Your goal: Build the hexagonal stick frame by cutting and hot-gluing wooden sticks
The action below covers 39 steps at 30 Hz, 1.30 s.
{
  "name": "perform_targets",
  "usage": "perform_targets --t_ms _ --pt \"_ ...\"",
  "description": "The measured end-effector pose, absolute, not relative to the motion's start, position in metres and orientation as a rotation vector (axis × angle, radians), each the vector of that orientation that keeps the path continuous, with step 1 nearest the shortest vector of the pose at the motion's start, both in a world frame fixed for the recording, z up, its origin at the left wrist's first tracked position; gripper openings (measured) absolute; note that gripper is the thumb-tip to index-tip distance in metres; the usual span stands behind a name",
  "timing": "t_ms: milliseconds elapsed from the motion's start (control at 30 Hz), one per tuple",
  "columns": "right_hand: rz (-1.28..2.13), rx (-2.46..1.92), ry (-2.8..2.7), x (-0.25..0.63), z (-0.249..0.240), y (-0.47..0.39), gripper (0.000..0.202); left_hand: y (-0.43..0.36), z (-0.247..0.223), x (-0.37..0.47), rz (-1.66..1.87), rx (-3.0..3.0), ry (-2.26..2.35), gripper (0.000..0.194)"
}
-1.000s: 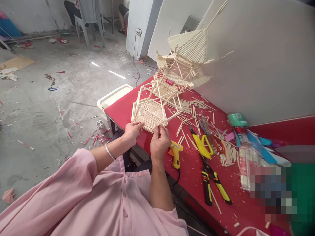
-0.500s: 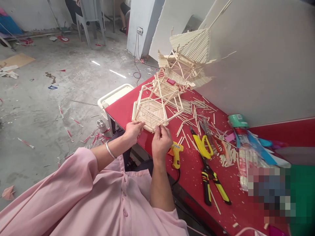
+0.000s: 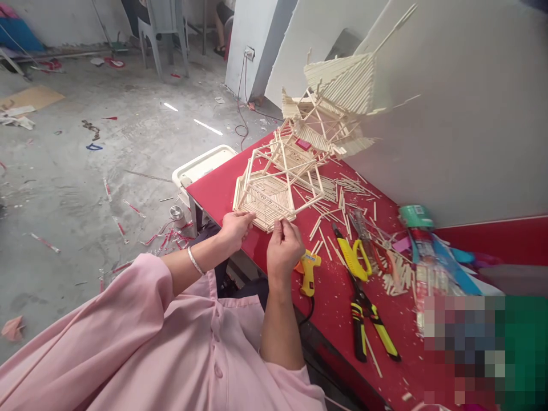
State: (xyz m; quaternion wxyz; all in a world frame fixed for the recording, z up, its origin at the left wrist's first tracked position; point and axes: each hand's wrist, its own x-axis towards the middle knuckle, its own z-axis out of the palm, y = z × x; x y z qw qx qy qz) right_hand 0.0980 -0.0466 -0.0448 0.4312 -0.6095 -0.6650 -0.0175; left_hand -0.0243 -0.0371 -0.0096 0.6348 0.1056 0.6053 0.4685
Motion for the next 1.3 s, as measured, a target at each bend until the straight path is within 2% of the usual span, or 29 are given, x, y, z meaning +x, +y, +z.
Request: perform_targets --t_ms 1300 --pt "-0.159 -1.560 -1.689 0.0973 -0.0425 -0.0489 0.043 -0.0374 -0.0053 -0.0236 1.077 0.220 1.389 0.035"
